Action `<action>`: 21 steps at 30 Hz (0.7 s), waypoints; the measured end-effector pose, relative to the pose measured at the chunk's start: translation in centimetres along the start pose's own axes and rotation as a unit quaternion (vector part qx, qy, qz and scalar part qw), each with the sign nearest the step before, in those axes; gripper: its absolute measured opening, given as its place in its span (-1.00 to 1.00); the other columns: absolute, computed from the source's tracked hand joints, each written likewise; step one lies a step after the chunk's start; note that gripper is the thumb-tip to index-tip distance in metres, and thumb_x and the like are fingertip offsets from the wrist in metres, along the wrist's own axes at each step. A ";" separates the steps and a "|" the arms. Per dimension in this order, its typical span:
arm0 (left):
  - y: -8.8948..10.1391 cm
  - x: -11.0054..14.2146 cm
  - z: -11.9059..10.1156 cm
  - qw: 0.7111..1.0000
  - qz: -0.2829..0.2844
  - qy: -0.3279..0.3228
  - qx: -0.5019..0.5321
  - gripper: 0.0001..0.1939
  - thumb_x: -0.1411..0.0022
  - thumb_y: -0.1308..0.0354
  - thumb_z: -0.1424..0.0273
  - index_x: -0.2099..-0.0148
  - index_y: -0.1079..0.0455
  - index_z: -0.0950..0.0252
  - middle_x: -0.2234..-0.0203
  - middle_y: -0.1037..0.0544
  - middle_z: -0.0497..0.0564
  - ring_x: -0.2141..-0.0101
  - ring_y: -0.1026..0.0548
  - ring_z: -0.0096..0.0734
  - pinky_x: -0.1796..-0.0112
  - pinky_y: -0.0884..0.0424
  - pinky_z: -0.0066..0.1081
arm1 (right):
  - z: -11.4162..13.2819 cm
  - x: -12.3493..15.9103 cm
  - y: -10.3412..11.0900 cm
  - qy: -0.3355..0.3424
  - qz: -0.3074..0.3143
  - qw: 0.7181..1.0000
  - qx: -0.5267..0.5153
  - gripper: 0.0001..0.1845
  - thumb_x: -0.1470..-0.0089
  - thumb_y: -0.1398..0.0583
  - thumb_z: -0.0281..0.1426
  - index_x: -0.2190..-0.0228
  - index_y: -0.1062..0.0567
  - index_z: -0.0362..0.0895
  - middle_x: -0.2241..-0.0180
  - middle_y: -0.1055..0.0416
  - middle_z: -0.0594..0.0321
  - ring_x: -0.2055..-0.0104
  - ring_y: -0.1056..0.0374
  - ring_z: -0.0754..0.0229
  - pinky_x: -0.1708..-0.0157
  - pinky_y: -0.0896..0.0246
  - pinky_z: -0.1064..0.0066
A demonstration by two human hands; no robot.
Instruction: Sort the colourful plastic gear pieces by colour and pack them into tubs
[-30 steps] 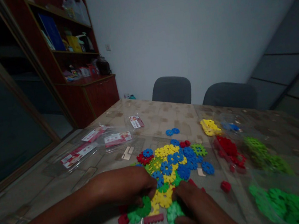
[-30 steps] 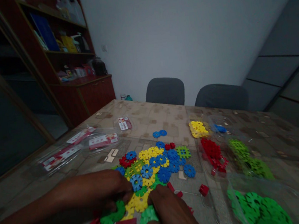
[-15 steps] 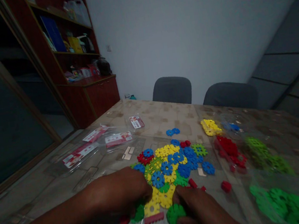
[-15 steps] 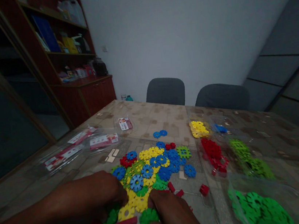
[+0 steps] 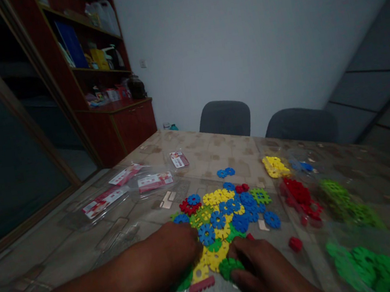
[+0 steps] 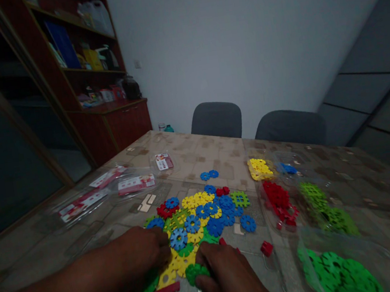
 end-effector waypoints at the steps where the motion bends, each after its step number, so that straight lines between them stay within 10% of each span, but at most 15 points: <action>1: 0.3 0.0 -0.2 1.000 0.014 0.005 -0.011 -0.78 -0.04 -0.11 0.64 0.32 -0.45 0.25 0.46 -0.45 0.02 0.57 -0.27 -0.40 0.49 -0.32 -0.36 | 0.0 0.0 0.1 -0.002 -0.005 1.000 0.001 -0.77 0.08 -0.24 -0.59 0.44 -0.33 -0.07 0.42 -0.42 0.32 0.35 -0.29 0.20 0.41 0.06 0.40; 5: 1.4 0.6 -1.1 0.998 0.059 0.016 -0.035 -0.71 -0.13 -0.05 0.63 0.19 -0.49 0.24 0.31 -0.53 0.09 0.51 -0.34 -0.34 0.50 -0.25 -0.40 | -0.3 0.1 0.0 -0.010 -0.004 1.000 0.001 -0.80 0.06 -0.23 -0.58 0.44 -0.34 -0.07 0.42 -0.42 0.32 0.35 -0.28 0.20 0.41 0.06 0.39; 14: 3.4 -0.3 0.0 0.992 -0.030 0.001 0.126 -0.88 -0.15 -0.18 0.54 0.27 -0.42 0.23 0.35 -0.51 -0.02 0.35 -0.44 -0.29 0.35 -0.28 -0.38 | 0.5 0.1 1.5 0.011 -0.042 0.999 -0.024 -0.77 0.01 -0.22 -0.58 0.47 -0.28 -0.07 0.45 -0.34 0.33 0.39 -0.21 0.22 0.41 0.02 0.40; 21: 2.3 -2.1 0.9 0.926 -0.051 -0.009 0.374 -0.88 -0.18 -0.15 0.51 0.22 -0.34 0.23 0.41 -0.47 -0.09 0.38 -0.49 -0.36 0.37 -0.34 -0.41 | 1.3 -0.1 2.6 0.052 -0.108 0.992 -0.046 -0.87 -0.04 -0.18 -0.52 0.41 -0.31 -0.07 0.43 -0.33 0.32 0.40 -0.21 0.23 0.40 -0.04 0.41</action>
Point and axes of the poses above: each hand's wrist, its own x-axis away from the middle knuckle, its own y-axis out of the back of the hand, z = x × y, the point moved 7 cm from there along -x, towards the middle knuckle
